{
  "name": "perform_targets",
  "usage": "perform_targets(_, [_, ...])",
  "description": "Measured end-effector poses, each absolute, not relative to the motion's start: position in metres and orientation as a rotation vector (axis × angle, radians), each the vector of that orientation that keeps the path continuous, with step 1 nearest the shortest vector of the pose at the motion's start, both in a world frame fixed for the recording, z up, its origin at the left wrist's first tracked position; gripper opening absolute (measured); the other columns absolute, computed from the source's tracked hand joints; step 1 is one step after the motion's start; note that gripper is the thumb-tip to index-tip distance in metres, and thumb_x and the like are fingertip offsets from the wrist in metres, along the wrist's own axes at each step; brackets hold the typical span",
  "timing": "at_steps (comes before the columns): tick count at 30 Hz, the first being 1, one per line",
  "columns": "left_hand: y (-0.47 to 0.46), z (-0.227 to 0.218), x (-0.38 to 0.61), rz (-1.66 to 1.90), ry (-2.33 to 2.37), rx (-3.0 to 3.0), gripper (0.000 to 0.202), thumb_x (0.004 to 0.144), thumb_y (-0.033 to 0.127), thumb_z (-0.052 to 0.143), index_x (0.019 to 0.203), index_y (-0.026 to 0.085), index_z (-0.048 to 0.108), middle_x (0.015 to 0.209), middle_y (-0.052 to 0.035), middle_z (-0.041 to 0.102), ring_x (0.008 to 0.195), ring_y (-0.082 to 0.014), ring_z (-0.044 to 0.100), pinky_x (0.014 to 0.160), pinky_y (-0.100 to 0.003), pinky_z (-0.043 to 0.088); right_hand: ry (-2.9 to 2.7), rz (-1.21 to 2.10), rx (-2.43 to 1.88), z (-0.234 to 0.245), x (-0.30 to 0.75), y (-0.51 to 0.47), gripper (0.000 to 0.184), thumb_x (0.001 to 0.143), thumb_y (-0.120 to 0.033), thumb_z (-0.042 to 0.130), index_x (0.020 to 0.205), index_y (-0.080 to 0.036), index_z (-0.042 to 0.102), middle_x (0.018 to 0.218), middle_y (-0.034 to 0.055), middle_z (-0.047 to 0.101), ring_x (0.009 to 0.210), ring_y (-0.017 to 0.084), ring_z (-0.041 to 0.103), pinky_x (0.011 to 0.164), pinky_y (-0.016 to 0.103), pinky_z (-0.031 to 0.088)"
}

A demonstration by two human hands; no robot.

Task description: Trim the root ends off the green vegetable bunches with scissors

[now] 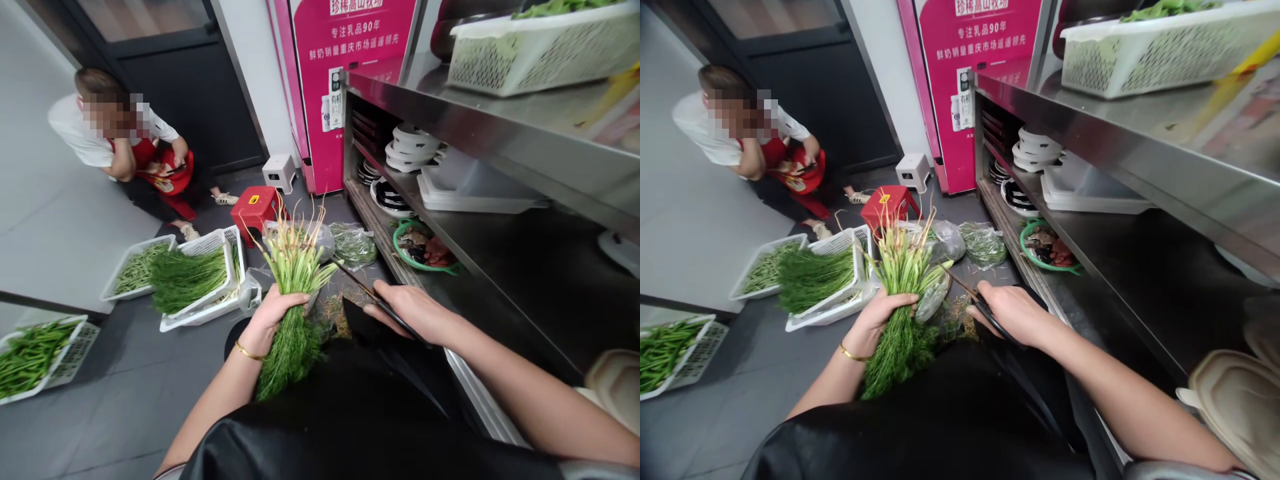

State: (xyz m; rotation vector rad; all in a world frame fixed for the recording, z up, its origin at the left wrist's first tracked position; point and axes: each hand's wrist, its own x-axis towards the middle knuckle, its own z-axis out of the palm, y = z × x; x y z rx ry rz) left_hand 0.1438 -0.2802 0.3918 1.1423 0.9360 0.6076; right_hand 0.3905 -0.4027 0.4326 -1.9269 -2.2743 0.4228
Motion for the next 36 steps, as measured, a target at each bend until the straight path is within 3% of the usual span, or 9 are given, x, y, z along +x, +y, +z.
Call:
perform_targets(13, [-0.293, 0.388, 0.147, 0.478, 0.962, 1.060, 0.012, 0.063, 0.021, 0.068, 0.059, 0.009, 0.066, 0.056, -0.0072, 0.065, 0.043, -0.0139, 0.055, 0.045, -0.025, 0.046, -2.404, 0.459, -2.061, 0.431, 0.403, -0.390, 0.040, 0.094, -0.052, 0.030, 0.098, -0.017, 0.049, 0.081, 0.0126, 0.070, 0.074, 0.026, 0.068, 0.056, 0.028, 0.033])
perform_targets(20, [-0.294, 0.384, 0.151, 0.472, 0.986, 1.118, 0.013, 0.061, 0.020, 0.072, 0.068, 0.011, 0.065, 0.056, -0.0051, 0.066, 0.048, -0.0155, 0.057, 0.046, -0.025, 0.046, -2.407, 0.506, -2.093, 0.435, 0.409, -0.389, 0.041, 0.094, -0.053, 0.031, 0.097, -0.017, 0.050, 0.080, 0.0124, 0.069, 0.075, 0.027, 0.068, 0.055, 0.029, 0.032])
perform_targets(36, [-0.299, 0.381, 0.151, 0.519, 0.925, 1.195, 0.016, 0.060, 0.019, 0.078, 0.068, 0.013, 0.066, 0.057, -0.0038, 0.066, 0.050, -0.0152, 0.058, 0.051, -0.025, 0.047, -2.433, 0.435, -2.070, 0.429, 0.411, -0.392, 0.041, 0.093, -0.055, 0.032, 0.096, -0.018, 0.051, 0.076, 0.0099, 0.069, 0.072, 0.025, 0.067, 0.053, 0.029, 0.027])
